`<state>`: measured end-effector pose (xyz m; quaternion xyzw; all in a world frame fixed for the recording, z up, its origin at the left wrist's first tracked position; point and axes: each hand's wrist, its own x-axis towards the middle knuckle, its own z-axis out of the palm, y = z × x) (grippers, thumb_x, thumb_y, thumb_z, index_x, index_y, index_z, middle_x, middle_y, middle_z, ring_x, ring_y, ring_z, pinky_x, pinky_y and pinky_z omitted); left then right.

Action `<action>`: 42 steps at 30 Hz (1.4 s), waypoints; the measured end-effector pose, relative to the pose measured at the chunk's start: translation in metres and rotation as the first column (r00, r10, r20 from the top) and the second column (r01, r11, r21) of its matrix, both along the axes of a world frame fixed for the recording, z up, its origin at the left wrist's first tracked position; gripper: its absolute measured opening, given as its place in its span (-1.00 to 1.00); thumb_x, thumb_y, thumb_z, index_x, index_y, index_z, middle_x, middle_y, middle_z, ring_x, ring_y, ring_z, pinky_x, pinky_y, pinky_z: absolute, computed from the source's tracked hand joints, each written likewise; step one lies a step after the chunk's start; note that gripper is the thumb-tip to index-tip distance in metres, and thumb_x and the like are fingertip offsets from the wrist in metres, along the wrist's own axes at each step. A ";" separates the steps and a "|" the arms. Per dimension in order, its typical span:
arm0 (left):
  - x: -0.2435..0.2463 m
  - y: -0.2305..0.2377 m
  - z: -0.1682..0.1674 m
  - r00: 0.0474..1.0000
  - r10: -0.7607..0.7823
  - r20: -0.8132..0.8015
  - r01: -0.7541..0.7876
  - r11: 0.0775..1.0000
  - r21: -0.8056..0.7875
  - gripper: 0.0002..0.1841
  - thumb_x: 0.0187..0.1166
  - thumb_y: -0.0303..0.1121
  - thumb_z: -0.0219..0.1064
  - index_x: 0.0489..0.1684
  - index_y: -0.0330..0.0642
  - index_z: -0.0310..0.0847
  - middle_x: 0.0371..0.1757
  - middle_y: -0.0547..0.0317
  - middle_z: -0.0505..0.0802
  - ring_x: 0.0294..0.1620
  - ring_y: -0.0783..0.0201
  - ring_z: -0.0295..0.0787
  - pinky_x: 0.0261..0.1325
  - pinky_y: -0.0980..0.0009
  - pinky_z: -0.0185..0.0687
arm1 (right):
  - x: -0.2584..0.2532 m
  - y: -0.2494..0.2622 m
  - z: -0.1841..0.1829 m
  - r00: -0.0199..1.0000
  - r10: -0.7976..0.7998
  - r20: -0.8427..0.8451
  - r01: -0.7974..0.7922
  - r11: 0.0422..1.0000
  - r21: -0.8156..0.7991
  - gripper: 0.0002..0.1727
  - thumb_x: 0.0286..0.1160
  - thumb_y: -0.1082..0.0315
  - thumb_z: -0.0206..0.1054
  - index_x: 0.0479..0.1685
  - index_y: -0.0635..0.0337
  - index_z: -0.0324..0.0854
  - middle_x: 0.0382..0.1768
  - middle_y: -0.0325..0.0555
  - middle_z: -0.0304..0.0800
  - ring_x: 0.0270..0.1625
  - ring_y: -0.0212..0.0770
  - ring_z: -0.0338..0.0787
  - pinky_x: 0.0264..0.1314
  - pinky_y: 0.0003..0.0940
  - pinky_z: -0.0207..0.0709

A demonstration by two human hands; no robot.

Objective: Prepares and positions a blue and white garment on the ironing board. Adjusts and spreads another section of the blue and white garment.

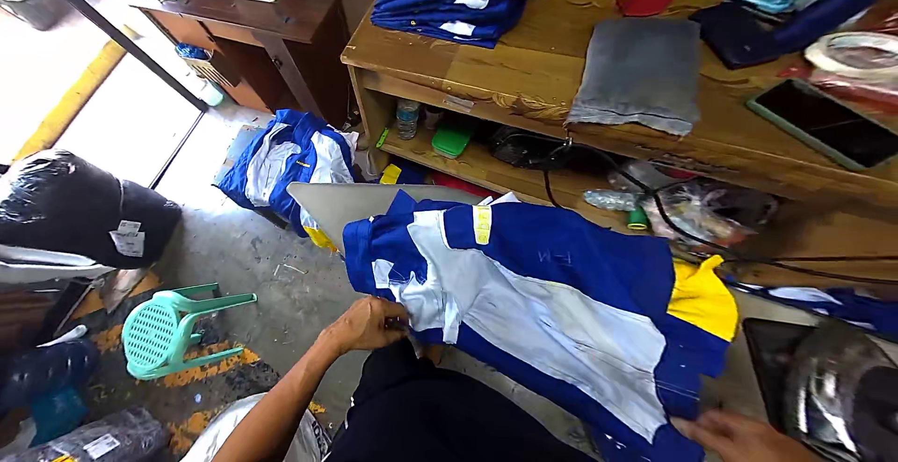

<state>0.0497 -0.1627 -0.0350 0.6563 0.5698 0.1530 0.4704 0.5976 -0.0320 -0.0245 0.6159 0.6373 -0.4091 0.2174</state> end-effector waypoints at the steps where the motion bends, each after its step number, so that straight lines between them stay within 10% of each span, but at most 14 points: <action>1: -0.006 0.006 0.008 0.998 0.055 0.028 -0.054 0.998 -0.010 -0.75 0.58 -0.28 0.39 0.00 -0.27 0.81 -0.14 -0.03 0.90 -0.15 0.14 0.85 0.08 0.05 0.74 | -0.012 0.007 0.004 0.997 0.024 -0.070 -0.019 0.997 0.075 -0.56 0.67 0.14 0.35 0.01 0.49 0.72 -0.15 0.50 0.79 -0.08 0.45 0.80 0.12 0.52 0.54; 5: -0.039 0.035 0.026 0.952 0.306 0.031 -0.307 0.949 0.071 -0.76 0.60 -0.29 0.30 -0.04 -0.28 0.77 -0.32 0.12 0.81 -0.36 0.35 0.68 -0.15 0.30 0.66 | -0.085 0.019 0.014 0.933 0.181 -0.311 -0.022 0.891 0.454 -0.68 0.60 0.19 0.36 0.00 0.32 0.75 -0.43 0.24 0.79 -0.38 0.28 0.79 -0.22 0.46 0.59; 8: -0.051 0.052 0.019 0.965 0.262 -0.002 -0.260 0.959 0.116 -0.74 0.64 -0.25 0.29 0.01 -0.18 0.83 -0.26 0.20 0.86 -0.31 0.43 0.69 -0.08 0.36 0.64 | -0.168 0.014 0.024 0.752 0.277 -0.598 0.017 0.899 0.438 -0.71 0.60 0.19 0.30 0.00 0.20 0.80 -0.30 -0.07 0.88 -0.31 -0.16 0.86 -0.18 -0.05 0.78; 13: -0.026 0.067 -0.017 0.963 0.162 -0.217 -0.151 0.986 0.066 -0.67 0.52 -0.22 0.40 0.16 -0.11 0.84 0.12 -0.08 0.86 0.20 -0.03 0.80 0.32 -0.11 0.65 | -0.326 0.002 0.005 0.331 0.310 -0.891 -0.125 0.950 0.284 -0.73 0.68 0.29 0.27 0.07 0.22 0.82 0.01 -0.09 0.88 0.00 -0.34 0.86 0.16 -0.36 0.76; 19: -0.032 0.059 -0.016 0.944 0.322 -0.070 -0.318 0.946 0.065 -0.74 0.58 -0.27 0.37 -0.18 -0.35 0.81 -0.09 -0.08 0.85 0.00 0.13 0.77 0.23 0.16 0.62 | -0.363 0.010 -0.044 0.614 0.261 -0.745 -0.126 0.964 0.234 -0.63 0.73 0.32 0.13 0.35 0.27 0.64 0.05 0.05 0.88 0.02 -0.12 0.90 0.23 -0.13 0.72; 24: -0.030 0.055 -0.011 0.897 0.425 0.123 -0.430 0.902 0.023 -0.80 0.56 -0.31 0.38 -0.23 -0.30 0.79 -0.15 0.08 0.81 -0.09 0.37 0.68 0.12 0.38 0.57 | -0.368 0.001 -0.051 0.617 0.399 -0.678 -0.176 0.910 0.375 -0.58 0.68 0.12 0.25 0.33 0.15 0.73 -0.03 0.07 0.89 -0.02 -0.04 0.87 0.21 -0.05 0.68; 28: -0.025 0.059 -0.004 0.905 0.381 0.187 -0.396 0.917 0.050 -0.81 0.55 -0.32 0.42 -0.27 -0.30 0.80 -0.20 0.13 0.79 -0.14 0.43 0.65 0.05 0.46 0.54 | -0.376 -0.006 -0.051 0.625 0.430 -0.651 -0.096 0.871 0.482 -0.63 0.62 0.07 0.29 -0.07 0.18 0.86 -0.22 0.12 0.82 -0.10 0.04 0.81 0.08 -0.01 0.65; 32: -0.024 0.059 0.004 0.915 0.364 0.175 -0.382 0.920 0.085 -0.79 0.55 -0.30 0.40 -0.28 -0.30 0.79 -0.20 0.13 0.77 -0.14 0.42 0.63 0.04 0.46 0.53 | -0.377 -0.002 -0.043 0.513 0.417 -0.750 0.022 0.868 0.497 -0.70 0.41 0.23 0.42 0.01 0.18 0.85 0.06 0.14 0.75 0.06 -0.11 0.75 0.12 -0.31 0.66; 39: -0.023 0.072 0.029 0.915 0.397 0.073 -0.404 0.906 0.124 -0.76 0.64 -0.30 0.28 -0.14 -0.33 0.75 -0.14 0.04 0.77 -0.10 0.31 0.68 0.09 0.37 0.58 | -0.375 0.016 -0.040 0.479 0.303 -0.824 -0.037 0.945 0.326 -0.72 0.60 0.23 0.31 -0.17 0.24 0.84 -0.29 -0.07 0.89 -0.26 -0.34 0.81 -0.06 -0.35 0.66; 42: -0.026 0.069 0.043 0.903 0.428 -0.033 -0.426 0.902 0.068 -0.62 0.63 -0.20 0.33 0.25 -0.30 0.57 -0.13 0.07 0.80 -0.15 0.26 0.74 0.08 0.27 0.68 | -0.374 0.018 -0.034 0.502 0.197 -0.842 -0.024 0.976 0.214 -0.74 0.71 0.28 0.20 -0.09 0.25 0.77 -0.28 -0.15 0.91 -0.29 -0.39 0.87 -0.11 -0.42 0.77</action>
